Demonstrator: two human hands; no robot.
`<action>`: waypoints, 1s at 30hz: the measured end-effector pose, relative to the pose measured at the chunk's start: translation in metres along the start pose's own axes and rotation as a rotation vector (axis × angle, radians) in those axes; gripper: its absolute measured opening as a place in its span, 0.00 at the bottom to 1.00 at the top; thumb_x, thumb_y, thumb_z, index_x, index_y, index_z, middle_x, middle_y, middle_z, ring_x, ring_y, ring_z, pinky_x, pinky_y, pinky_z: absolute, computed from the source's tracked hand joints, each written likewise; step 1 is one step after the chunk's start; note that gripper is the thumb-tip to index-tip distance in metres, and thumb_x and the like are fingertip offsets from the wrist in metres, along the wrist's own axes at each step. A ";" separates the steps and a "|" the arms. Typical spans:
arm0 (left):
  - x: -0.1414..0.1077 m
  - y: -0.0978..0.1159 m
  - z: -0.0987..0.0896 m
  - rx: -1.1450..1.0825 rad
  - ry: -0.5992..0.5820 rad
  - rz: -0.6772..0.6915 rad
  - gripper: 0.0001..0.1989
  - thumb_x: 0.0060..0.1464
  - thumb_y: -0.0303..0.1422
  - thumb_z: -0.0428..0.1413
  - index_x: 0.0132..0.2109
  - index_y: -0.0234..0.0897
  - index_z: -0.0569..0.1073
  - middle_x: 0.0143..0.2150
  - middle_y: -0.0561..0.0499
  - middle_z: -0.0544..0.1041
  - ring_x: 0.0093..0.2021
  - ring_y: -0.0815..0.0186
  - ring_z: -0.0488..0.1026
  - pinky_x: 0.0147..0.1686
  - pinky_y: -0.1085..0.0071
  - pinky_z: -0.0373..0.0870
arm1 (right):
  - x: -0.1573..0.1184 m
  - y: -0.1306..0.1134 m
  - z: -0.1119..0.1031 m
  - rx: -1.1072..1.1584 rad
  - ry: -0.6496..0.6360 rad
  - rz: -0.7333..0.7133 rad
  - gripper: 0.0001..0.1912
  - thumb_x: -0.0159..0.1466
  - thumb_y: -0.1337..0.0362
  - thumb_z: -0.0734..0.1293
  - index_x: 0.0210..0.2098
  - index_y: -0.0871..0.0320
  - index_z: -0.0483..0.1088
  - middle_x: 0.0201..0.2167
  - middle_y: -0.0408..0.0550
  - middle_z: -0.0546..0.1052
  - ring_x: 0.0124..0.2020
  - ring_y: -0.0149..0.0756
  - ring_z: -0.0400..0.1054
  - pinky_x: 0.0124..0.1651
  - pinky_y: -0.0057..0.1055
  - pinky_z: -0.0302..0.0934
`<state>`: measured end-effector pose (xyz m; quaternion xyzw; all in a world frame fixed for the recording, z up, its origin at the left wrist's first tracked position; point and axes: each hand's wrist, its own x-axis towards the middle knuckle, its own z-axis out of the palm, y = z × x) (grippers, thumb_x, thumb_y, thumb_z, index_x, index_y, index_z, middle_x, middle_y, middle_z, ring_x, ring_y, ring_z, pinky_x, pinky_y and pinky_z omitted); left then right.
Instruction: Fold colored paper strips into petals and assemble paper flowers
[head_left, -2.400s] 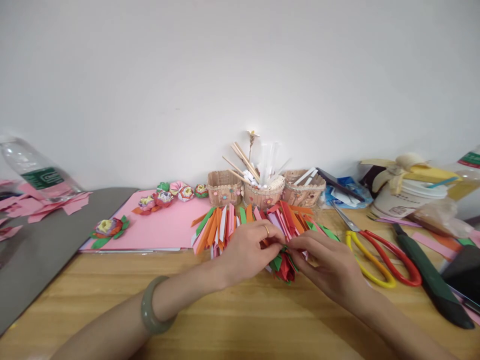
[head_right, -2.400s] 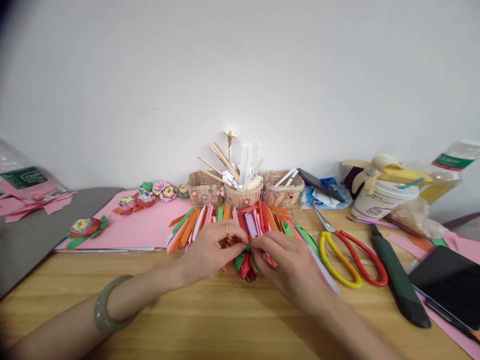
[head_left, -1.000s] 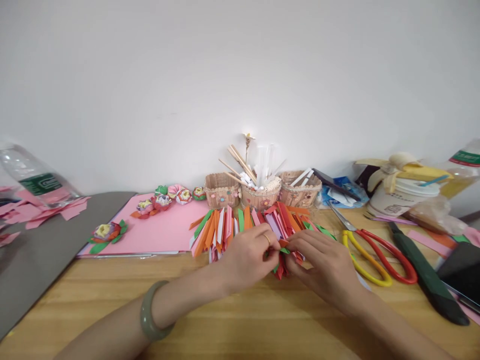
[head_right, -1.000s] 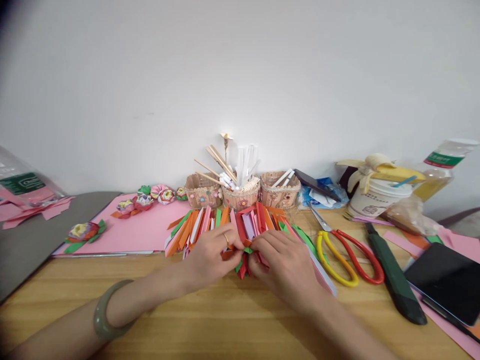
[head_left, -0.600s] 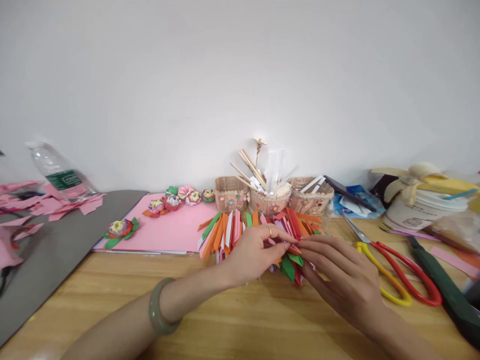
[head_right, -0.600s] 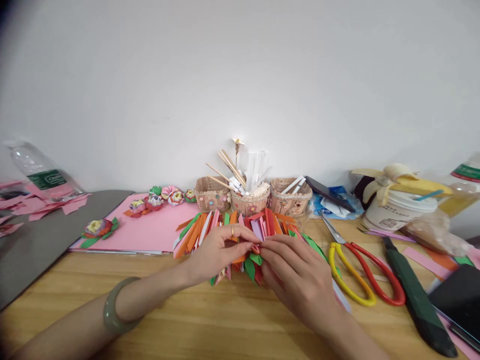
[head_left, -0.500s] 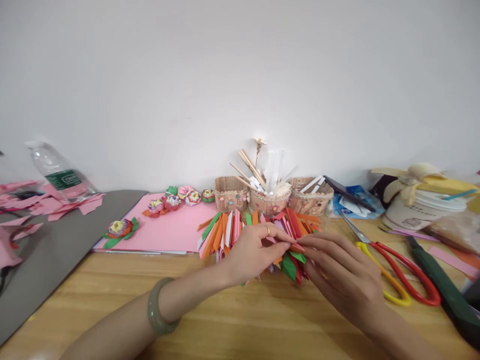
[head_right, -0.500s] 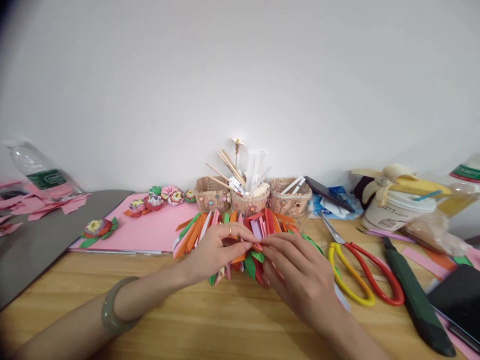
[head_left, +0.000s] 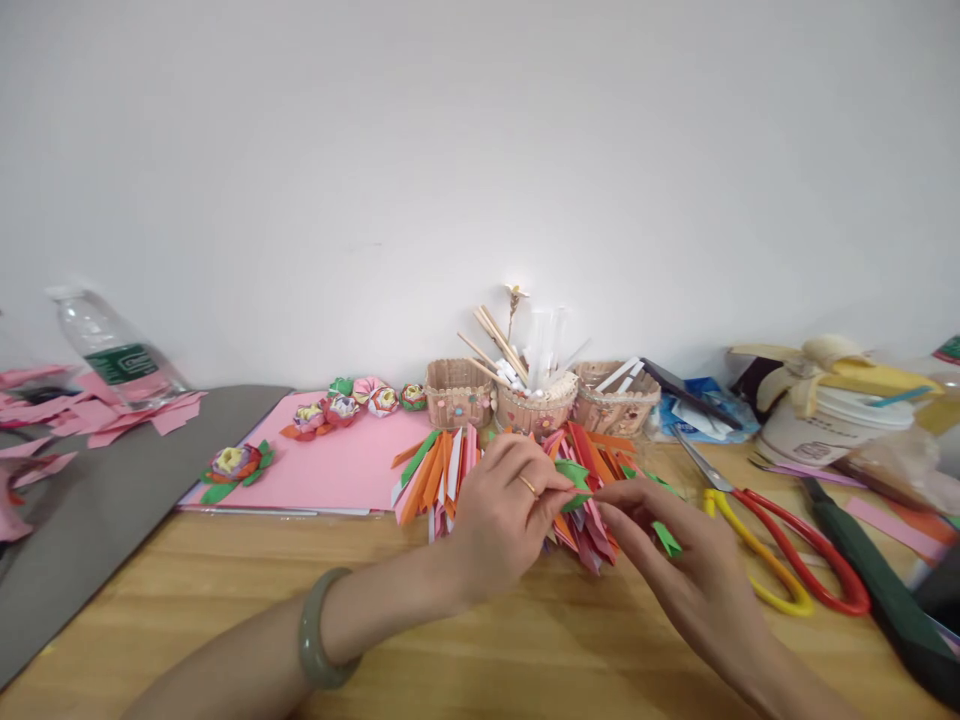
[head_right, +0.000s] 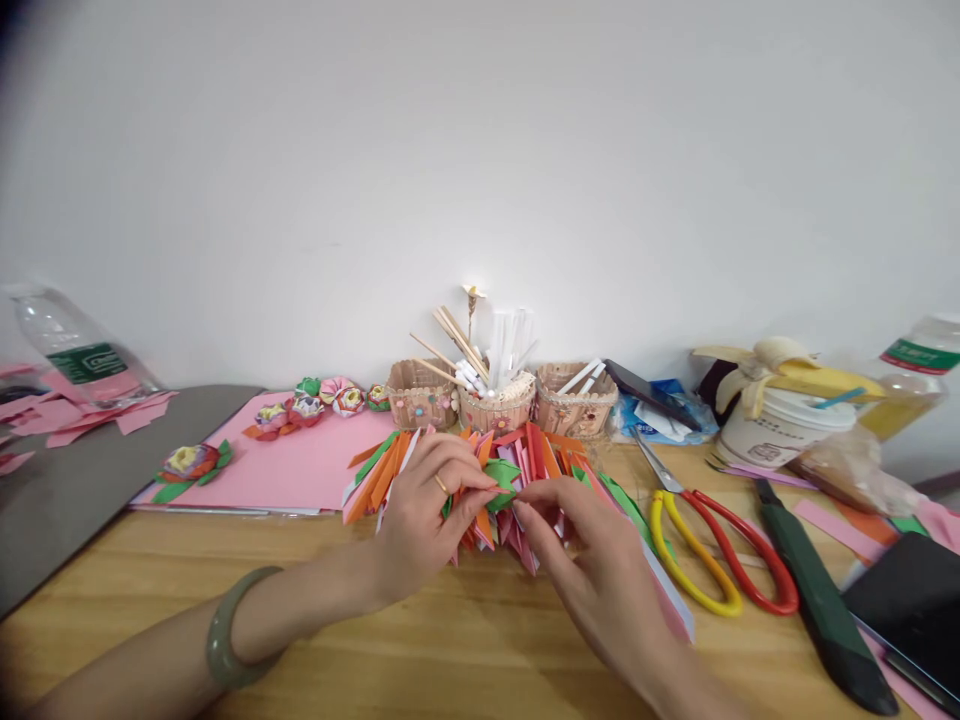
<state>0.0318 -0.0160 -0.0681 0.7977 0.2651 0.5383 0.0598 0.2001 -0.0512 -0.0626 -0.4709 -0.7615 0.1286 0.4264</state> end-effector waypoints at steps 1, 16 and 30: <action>-0.001 -0.001 0.001 0.045 0.011 0.064 0.03 0.53 0.26 0.51 0.32 0.34 0.69 0.28 0.48 0.71 0.36 0.65 0.65 0.37 0.67 0.67 | 0.001 -0.003 0.001 0.131 -0.125 0.125 0.10 0.63 0.61 0.58 0.30 0.56 0.67 0.22 0.43 0.71 0.23 0.31 0.65 0.24 0.26 0.59; -0.009 -0.006 0.010 -0.011 -0.027 0.070 0.04 0.55 0.24 0.48 0.35 0.35 0.65 0.31 0.50 0.67 0.38 0.67 0.66 0.43 0.65 0.68 | 0.007 -0.006 0.007 0.800 -0.233 0.601 0.16 0.53 0.54 0.69 0.20 0.60 0.66 0.17 0.41 0.69 0.20 0.26 0.59 0.25 0.25 0.53; -0.010 -0.002 0.010 -0.370 -0.151 -0.453 0.05 0.59 0.29 0.43 0.36 0.37 0.62 0.34 0.50 0.65 0.36 0.68 0.64 0.37 0.70 0.62 | 0.004 -0.007 0.011 0.749 -0.204 0.629 0.18 0.53 0.51 0.67 0.20 0.60 0.64 0.16 0.40 0.68 0.16 0.25 0.59 0.22 0.24 0.53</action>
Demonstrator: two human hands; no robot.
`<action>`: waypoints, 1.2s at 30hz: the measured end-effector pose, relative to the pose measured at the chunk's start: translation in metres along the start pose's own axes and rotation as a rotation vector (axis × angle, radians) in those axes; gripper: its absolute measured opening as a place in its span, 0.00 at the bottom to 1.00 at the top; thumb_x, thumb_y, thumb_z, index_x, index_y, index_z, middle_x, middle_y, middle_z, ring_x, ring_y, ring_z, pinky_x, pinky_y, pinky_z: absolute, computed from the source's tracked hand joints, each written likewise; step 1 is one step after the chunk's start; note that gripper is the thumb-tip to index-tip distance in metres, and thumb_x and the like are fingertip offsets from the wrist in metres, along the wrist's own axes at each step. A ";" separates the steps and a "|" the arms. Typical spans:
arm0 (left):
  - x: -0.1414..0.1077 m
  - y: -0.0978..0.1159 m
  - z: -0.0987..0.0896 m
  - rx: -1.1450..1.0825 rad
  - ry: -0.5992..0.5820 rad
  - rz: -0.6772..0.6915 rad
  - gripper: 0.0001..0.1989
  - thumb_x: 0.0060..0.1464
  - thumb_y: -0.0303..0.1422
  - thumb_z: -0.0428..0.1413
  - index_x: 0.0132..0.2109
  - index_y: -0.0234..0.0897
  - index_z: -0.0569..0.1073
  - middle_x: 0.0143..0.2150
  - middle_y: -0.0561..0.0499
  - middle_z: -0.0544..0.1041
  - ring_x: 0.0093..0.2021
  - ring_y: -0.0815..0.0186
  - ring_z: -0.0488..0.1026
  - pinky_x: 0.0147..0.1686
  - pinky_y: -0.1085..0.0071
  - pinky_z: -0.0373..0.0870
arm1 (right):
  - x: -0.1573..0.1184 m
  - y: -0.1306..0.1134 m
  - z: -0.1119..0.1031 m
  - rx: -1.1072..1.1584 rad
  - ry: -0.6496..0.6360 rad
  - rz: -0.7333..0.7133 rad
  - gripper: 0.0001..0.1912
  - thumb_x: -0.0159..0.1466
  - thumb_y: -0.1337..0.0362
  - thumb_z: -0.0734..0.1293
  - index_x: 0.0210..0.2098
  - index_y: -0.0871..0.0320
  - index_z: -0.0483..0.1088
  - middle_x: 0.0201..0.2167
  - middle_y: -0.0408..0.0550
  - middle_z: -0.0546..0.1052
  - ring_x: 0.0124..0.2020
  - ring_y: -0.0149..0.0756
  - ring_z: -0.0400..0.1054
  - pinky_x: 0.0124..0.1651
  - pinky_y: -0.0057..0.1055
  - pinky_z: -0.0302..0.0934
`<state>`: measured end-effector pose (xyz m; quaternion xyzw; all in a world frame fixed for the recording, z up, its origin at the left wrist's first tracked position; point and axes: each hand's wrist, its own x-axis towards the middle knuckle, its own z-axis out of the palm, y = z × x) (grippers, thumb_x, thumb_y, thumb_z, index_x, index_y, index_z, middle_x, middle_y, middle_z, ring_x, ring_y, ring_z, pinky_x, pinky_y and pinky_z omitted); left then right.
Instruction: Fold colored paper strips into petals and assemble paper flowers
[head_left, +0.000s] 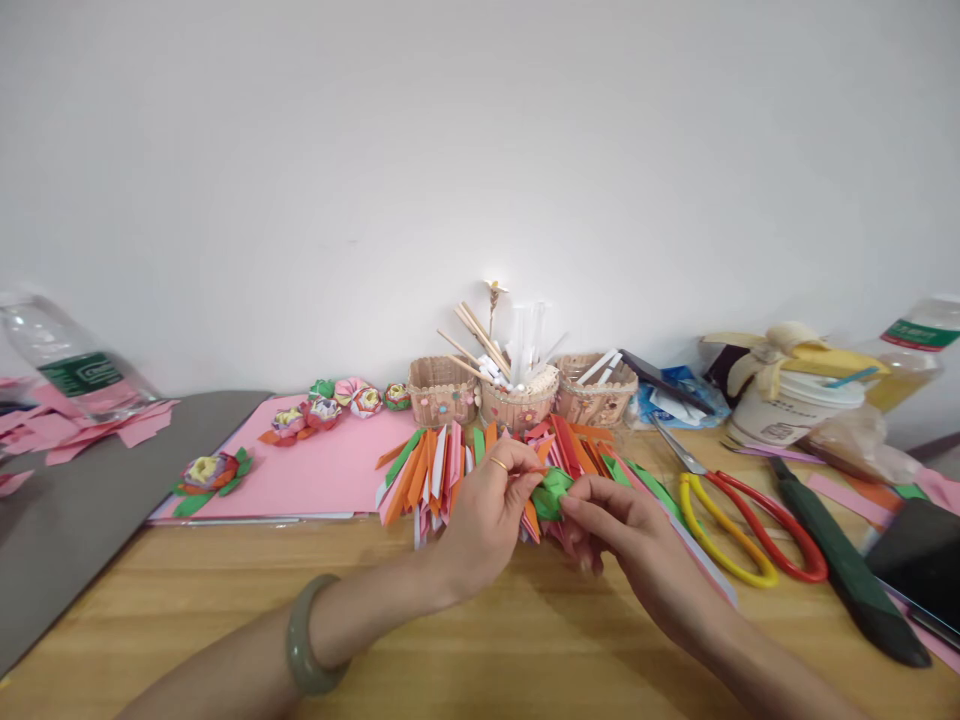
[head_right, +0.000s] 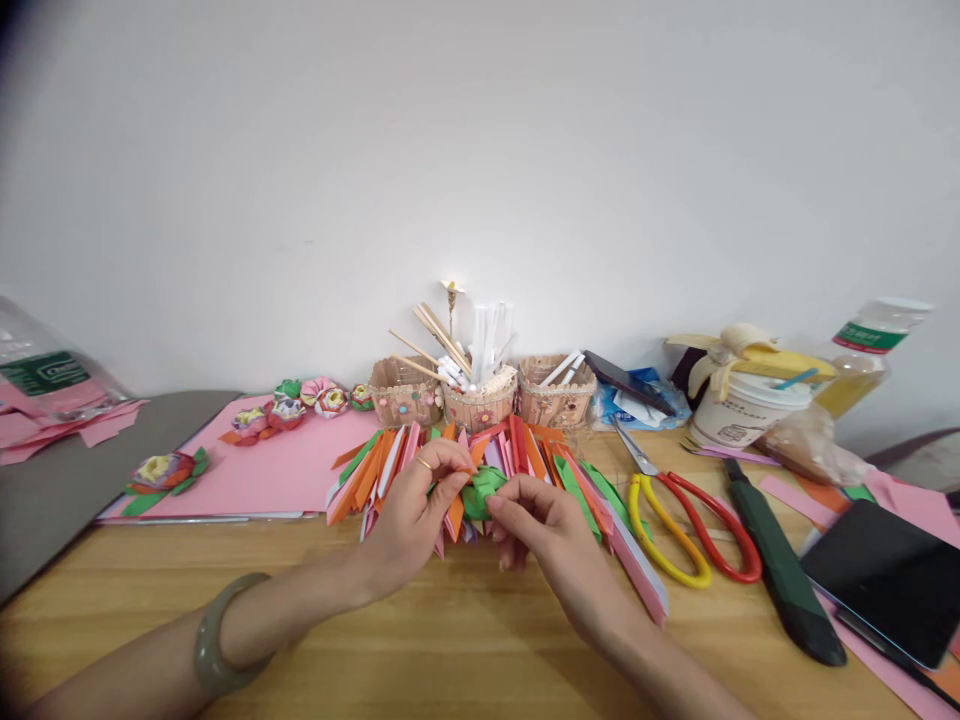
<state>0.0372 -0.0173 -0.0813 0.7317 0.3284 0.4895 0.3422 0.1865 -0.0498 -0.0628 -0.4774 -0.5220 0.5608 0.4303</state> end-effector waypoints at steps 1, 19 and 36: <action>0.000 0.000 0.000 -0.012 -0.004 -0.014 0.05 0.59 0.29 0.43 0.36 0.37 0.62 0.34 0.50 0.65 0.36 0.68 0.64 0.37 0.70 0.62 | 0.000 0.000 0.000 -0.001 0.006 -0.001 0.18 0.53 0.51 0.67 0.20 0.60 0.64 0.16 0.40 0.68 0.16 0.25 0.59 0.22 0.24 0.53; 0.012 0.006 0.001 -0.802 0.140 -0.428 0.10 0.48 0.37 0.57 0.31 0.35 0.65 0.27 0.57 0.64 0.27 0.74 0.62 0.29 0.78 0.60 | 0.000 0.015 -0.004 -0.310 0.215 -0.434 0.23 0.53 0.52 0.68 0.45 0.53 0.61 0.41 0.48 0.69 0.42 0.40 0.66 0.39 0.32 0.64; 0.000 -0.004 0.011 -1.133 -0.185 -0.882 0.07 0.48 0.26 0.52 0.34 0.35 0.73 0.28 0.50 0.73 0.30 0.68 0.70 0.31 0.73 0.65 | -0.005 0.007 -0.002 -0.582 -0.090 -0.544 0.43 0.47 0.52 0.72 0.58 0.49 0.52 0.59 0.53 0.58 0.61 0.46 0.50 0.58 0.44 0.51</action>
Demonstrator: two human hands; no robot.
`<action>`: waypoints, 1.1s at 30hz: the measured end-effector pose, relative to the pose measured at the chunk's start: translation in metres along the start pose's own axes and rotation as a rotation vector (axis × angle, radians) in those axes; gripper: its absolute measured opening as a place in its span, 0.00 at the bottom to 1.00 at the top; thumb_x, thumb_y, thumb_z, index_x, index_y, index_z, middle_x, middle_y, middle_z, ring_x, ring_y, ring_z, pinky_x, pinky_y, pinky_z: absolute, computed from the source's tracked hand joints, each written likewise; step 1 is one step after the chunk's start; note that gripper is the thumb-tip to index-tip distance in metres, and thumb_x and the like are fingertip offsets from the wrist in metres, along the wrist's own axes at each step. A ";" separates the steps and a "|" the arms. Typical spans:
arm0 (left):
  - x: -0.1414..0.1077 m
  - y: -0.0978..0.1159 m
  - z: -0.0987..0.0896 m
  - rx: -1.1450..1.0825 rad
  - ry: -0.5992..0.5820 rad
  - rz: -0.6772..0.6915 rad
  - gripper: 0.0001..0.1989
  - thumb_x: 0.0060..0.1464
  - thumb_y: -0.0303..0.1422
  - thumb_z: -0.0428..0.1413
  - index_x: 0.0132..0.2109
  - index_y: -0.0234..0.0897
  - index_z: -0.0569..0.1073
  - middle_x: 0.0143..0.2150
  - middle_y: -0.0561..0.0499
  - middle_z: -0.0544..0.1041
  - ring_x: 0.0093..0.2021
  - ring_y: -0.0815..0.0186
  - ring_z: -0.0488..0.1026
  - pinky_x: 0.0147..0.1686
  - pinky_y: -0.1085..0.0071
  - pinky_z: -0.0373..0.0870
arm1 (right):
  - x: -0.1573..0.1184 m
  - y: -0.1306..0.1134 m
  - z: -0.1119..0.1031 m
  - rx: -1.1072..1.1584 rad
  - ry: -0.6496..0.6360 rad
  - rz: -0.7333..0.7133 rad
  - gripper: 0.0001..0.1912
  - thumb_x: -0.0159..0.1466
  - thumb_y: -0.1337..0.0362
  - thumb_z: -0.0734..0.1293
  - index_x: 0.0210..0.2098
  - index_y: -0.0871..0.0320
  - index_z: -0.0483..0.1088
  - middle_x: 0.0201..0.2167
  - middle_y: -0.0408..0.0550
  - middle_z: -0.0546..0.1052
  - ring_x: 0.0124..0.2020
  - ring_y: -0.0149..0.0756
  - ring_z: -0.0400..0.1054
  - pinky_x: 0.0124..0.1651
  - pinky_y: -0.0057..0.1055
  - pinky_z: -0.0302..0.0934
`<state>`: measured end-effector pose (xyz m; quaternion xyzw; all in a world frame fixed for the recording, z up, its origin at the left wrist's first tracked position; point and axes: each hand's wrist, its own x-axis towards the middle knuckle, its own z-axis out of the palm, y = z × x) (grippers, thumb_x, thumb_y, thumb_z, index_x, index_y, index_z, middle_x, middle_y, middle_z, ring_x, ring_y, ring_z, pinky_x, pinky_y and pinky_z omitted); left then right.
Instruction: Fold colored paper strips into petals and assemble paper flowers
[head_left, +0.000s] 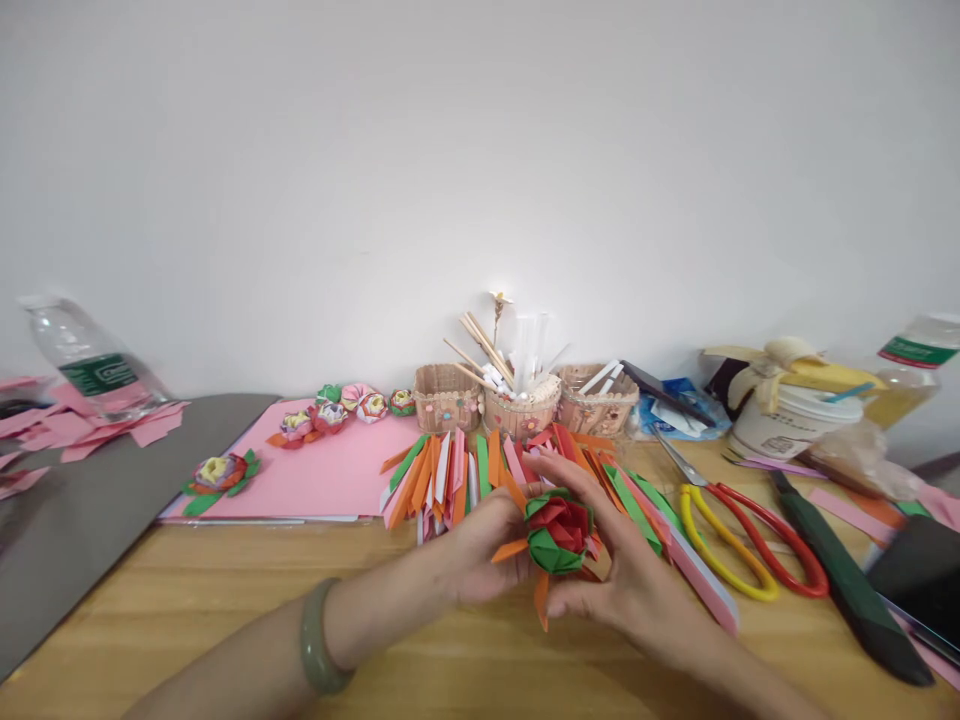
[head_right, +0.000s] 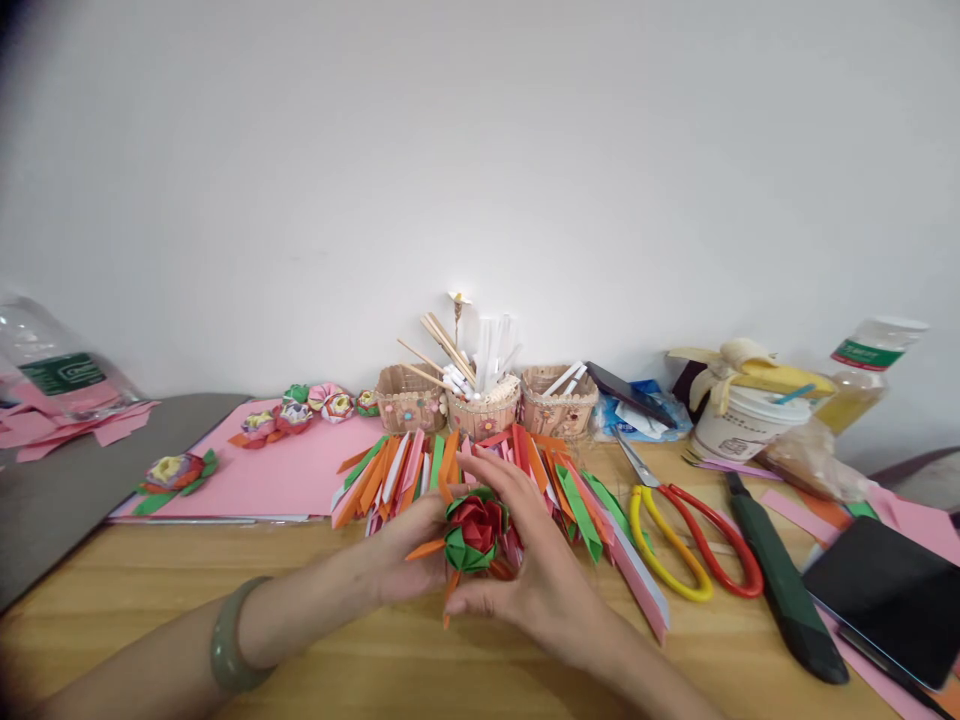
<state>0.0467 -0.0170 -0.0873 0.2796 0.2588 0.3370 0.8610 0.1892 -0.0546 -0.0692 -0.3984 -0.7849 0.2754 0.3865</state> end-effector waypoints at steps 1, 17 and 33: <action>0.001 -0.001 -0.002 0.000 -0.004 -0.010 0.07 0.48 0.25 0.51 0.34 0.34 0.73 0.29 0.50 0.74 0.31 0.67 0.70 0.31 0.73 0.65 | 0.000 0.000 0.000 -0.010 -0.001 0.009 0.40 0.48 0.53 0.72 0.57 0.49 0.55 0.59 0.53 0.60 0.61 0.46 0.49 0.59 0.45 0.50; 0.000 -0.008 0.004 0.071 0.016 0.022 0.04 0.39 0.29 0.56 0.27 0.32 0.70 0.23 0.53 0.69 0.23 0.73 0.64 0.23 0.76 0.58 | -0.006 0.002 0.003 -0.598 0.202 -0.322 0.30 0.53 0.48 0.66 0.51 0.55 0.61 0.39 0.55 0.70 0.37 0.44 0.68 0.34 0.37 0.63; -0.006 -0.003 0.007 0.406 -0.002 0.066 0.13 0.39 0.39 0.59 0.31 0.34 0.71 0.26 0.54 0.69 0.25 0.72 0.65 0.24 0.76 0.59 | -0.006 0.008 -0.006 -0.490 0.065 -0.312 0.10 0.62 0.55 0.59 0.38 0.54 0.63 0.30 0.49 0.74 0.27 0.37 0.71 0.26 0.30 0.64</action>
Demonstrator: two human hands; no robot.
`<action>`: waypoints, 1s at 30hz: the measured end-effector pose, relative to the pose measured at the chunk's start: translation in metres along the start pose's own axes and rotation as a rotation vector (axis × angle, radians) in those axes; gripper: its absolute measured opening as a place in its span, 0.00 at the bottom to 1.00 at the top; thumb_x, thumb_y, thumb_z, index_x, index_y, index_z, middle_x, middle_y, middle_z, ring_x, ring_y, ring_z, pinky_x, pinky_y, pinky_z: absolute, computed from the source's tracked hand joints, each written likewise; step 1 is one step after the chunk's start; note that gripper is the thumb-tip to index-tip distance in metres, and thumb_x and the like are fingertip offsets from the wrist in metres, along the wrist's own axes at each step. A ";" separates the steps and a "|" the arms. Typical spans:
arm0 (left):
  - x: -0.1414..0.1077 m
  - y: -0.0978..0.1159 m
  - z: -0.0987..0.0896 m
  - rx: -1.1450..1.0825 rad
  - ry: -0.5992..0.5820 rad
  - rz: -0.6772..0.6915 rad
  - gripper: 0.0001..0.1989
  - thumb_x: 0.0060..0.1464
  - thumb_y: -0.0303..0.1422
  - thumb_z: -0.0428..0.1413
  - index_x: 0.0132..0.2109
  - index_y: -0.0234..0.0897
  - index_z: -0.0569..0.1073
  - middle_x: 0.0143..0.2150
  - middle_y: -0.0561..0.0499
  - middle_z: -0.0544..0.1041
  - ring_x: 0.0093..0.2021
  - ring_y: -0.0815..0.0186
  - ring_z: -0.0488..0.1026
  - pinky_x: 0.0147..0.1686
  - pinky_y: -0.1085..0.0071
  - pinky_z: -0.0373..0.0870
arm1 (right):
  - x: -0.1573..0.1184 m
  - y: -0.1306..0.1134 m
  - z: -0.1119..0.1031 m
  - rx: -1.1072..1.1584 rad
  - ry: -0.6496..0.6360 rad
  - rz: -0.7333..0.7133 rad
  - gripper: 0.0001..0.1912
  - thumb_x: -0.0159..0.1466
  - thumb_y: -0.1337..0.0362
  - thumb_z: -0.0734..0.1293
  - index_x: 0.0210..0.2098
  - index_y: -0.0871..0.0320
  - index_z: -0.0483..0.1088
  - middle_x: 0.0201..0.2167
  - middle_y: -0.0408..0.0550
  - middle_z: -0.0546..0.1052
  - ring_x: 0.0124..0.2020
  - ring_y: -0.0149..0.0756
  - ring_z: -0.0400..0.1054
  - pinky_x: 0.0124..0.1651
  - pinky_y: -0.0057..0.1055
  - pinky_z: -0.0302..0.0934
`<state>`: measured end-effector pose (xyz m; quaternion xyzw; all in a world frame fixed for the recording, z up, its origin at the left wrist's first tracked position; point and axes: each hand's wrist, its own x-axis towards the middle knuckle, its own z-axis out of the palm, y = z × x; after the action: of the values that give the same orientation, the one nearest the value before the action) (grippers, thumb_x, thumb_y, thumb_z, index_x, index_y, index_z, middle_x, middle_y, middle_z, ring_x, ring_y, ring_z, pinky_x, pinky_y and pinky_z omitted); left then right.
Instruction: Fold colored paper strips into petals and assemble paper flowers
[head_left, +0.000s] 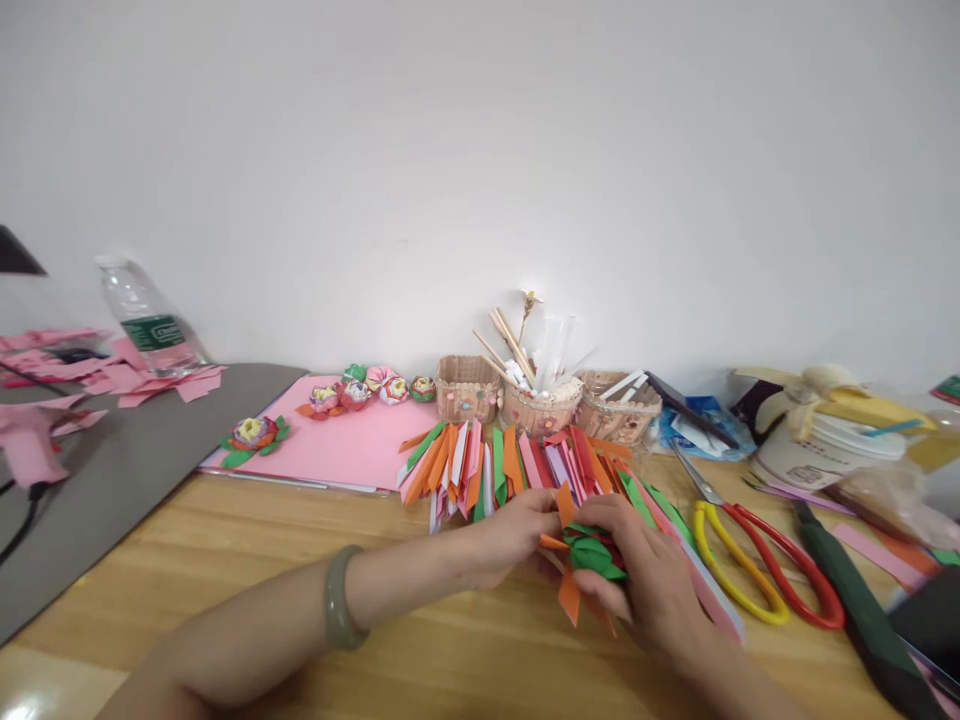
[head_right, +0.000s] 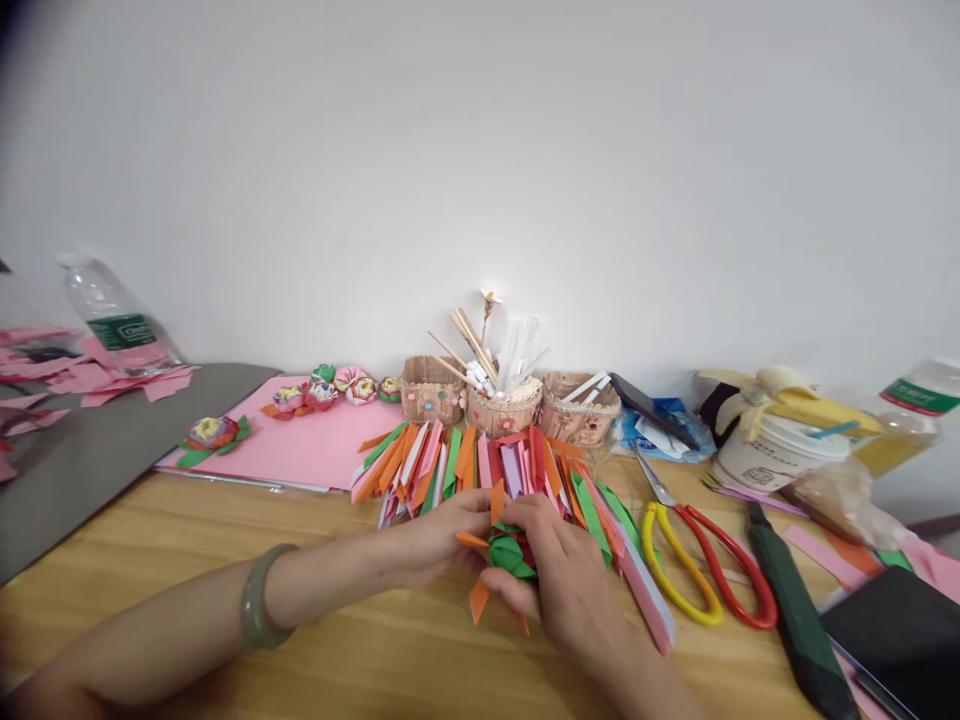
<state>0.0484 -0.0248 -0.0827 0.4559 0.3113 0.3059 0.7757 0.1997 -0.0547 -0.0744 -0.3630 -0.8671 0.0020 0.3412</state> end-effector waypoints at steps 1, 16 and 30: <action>0.000 0.001 0.000 0.020 0.002 -0.004 0.15 0.39 0.41 0.59 0.31 0.34 0.71 0.26 0.54 0.68 0.25 0.72 0.65 0.24 0.76 0.59 | 0.000 0.001 0.000 0.013 0.004 0.014 0.10 0.62 0.55 0.59 0.38 0.54 0.62 0.29 0.49 0.74 0.27 0.37 0.70 0.26 0.30 0.64; -0.012 0.001 0.011 -0.096 0.115 0.143 0.26 0.51 0.54 0.42 0.41 0.36 0.67 0.39 0.49 0.69 0.27 0.71 0.68 0.22 0.75 0.63 | -0.002 0.006 0.003 -0.162 0.190 -0.071 0.05 0.61 0.64 0.60 0.36 0.55 0.57 0.29 0.50 0.72 0.27 0.37 0.71 0.26 0.29 0.64; -0.020 -0.008 0.025 -0.077 0.098 0.259 0.22 0.47 0.41 0.57 0.49 0.36 0.67 0.38 0.49 0.73 0.41 0.67 0.68 0.43 0.71 0.64 | 0.002 0.007 0.005 -0.116 0.299 -0.112 0.06 0.61 0.72 0.56 0.36 0.56 0.59 0.29 0.49 0.71 0.29 0.34 0.69 0.27 0.28 0.63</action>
<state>0.0568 -0.0557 -0.0764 0.4469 0.2753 0.4368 0.7306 0.2002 -0.0473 -0.0786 -0.3295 -0.8241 -0.1212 0.4446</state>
